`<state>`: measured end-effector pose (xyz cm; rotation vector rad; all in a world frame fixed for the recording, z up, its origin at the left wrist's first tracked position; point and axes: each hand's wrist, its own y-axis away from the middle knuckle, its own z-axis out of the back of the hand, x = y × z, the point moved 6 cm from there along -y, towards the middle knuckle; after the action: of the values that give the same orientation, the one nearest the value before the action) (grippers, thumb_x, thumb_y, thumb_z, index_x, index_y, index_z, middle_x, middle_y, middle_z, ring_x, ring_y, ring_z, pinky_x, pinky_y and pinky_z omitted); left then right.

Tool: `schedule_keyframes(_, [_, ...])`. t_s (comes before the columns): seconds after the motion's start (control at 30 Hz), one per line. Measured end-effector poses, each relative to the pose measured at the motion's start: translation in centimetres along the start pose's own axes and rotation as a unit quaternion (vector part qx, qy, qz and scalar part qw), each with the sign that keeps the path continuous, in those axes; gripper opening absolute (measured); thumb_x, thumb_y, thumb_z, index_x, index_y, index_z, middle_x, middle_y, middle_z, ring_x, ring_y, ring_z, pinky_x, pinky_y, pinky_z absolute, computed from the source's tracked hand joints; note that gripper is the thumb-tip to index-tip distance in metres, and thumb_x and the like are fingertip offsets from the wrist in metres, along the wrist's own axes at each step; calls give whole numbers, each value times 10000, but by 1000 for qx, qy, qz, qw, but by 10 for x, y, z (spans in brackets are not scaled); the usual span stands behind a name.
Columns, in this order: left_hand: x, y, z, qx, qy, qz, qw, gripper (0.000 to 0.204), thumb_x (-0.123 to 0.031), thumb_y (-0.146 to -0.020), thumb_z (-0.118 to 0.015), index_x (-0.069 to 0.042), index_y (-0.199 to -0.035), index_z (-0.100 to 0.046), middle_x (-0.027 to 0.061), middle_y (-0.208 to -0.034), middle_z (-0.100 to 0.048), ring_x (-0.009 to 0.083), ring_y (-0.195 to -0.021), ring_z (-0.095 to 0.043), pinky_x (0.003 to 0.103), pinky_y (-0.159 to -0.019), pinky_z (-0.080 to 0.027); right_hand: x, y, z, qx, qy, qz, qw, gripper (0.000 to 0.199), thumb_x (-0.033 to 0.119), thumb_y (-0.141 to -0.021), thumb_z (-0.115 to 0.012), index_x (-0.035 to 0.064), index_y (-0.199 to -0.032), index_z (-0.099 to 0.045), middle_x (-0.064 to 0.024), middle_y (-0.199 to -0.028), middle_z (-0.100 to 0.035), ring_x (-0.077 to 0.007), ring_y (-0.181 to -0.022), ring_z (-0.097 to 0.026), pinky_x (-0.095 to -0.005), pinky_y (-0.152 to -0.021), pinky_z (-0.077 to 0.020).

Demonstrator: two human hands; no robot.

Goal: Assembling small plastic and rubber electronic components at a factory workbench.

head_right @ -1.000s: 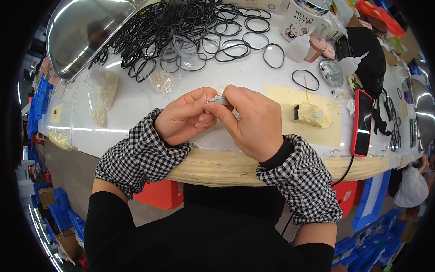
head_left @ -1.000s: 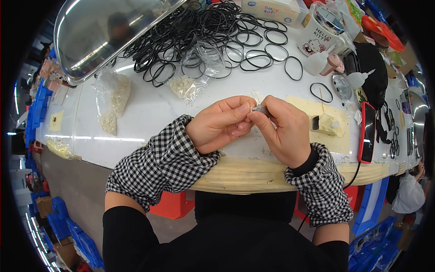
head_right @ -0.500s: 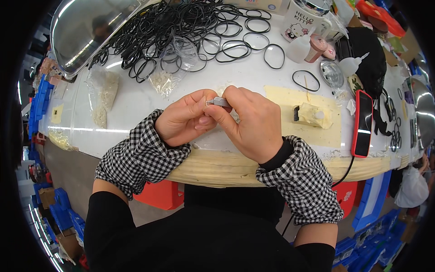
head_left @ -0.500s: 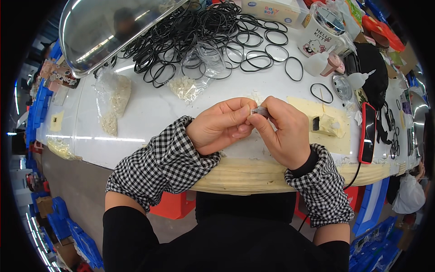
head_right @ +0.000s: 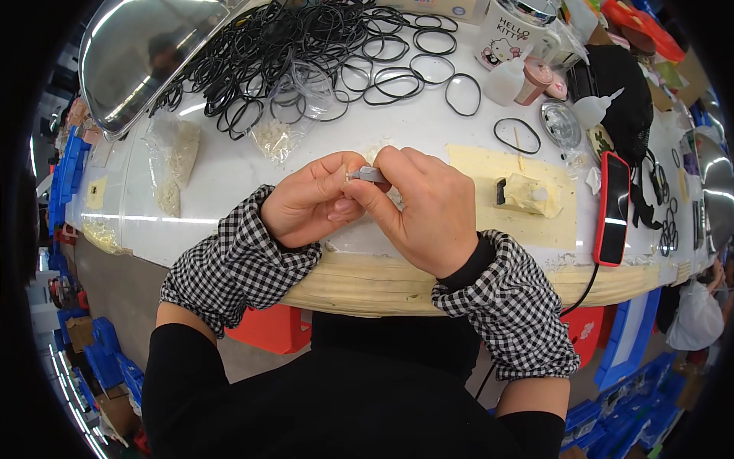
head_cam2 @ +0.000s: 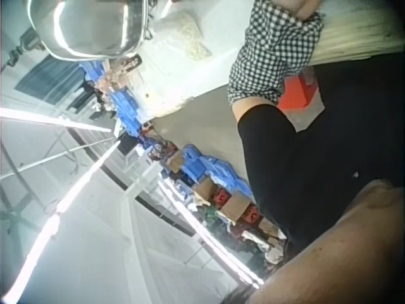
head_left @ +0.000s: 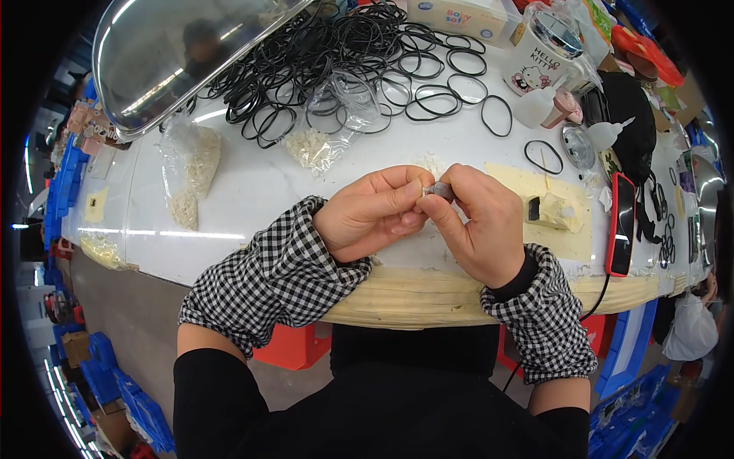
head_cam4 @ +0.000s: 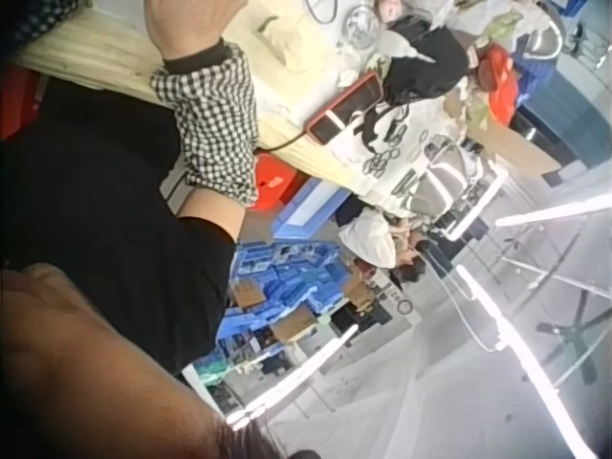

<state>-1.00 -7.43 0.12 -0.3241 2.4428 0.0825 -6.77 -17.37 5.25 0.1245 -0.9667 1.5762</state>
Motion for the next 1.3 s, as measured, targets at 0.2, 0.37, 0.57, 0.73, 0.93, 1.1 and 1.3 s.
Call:
schedule_keyframes(0.2, [-1, 0, 0, -4, 1, 2, 1000, 160, -202, -952, -501, -42, -940, -491, -16, -789, -445, 61, -709, -396, 212, -732, -368, 0, 0, 1, 2, 12, 1, 1000, 292, 315, -825, -657, 70, -738, -525, -47, -613, -526, -221, -529, -536, -321, -463, -399])
schedule_keyframes(0.37, [0, 0, 0, -3, 4, 3, 1000, 161, -197, -954, -499, -37, -946, -488, -14, -804, -450, 62, -710, -393, 211, -734, -371, 1, 0, 2, -16, 19, 12, 1000, 297, 325, -819, -661, 75, -733, -527, -47, -611, -526, -221, -528, -537, -322, -465, -401])
schedule_keyframes(0.57, [-2, 1, -1, -2, 1, 7, 1000, 152, -189, -955, -494, -38, -956, -483, -23, -804, -464, 58, -708, -414, 211, -739, -379, 0, 0, 1, -7, 20, 10, 1000, 297, 330, -818, -661, 75, -731, -536, -43, -604, -524, -218, -522, -533, -320, -460, -397])
schedule_keyframes(0.73, [-1, 1, -1, -14, -6, 6, 1000, 149, -196, -953, -498, -48, -957, -478, -25, -796, -463, 54, -706, -420, 207, -721, -381, 1, 0, 2, 11, 15, 6, 1000, 281, 315, -821, -661, 72, -730, -552, -39, -587, -518, -210, -505, -525, -316, -452, -392])
schedule_keyframes(0.93, [-4, 1, 2, -11, -30, -7, 999, 180, -207, -963, -485, -34, -978, -533, -21, -817, -470, 63, -712, -404, 180, -645, -353, -1, -3, 0, 68, -133, -5, 989, 270, 249, -825, -665, 39, -712, -539, -48, -572, -533, -193, -473, -498, -300, -445, -370])
schedule_keyframes(1.1, [-10, 3, 6, -95, -104, -12, 990, 161, -206, -948, -486, -47, -932, -509, -15, -808, -499, 65, -705, -425, 192, -645, -359, -17, -4, 10, 47, -173, -100, 979, 251, 174, -850, -641, 16, -706, -509, -26, -542, -433, -102, -474, -367, -251, -445, -302])
schedule_keyframes(1.3, [-13, 3, 10, -136, -159, -15, 978, 148, -178, -939, -487, -47, -890, -534, 12, -852, -548, 72, -742, -471, 200, -655, -387, -24, -5, 12, 7, -151, -161, 975, 217, 139, -862, -624, 4, -736, -510, -25, -541, -397, -81, -487, -333, -235, -450, -285])
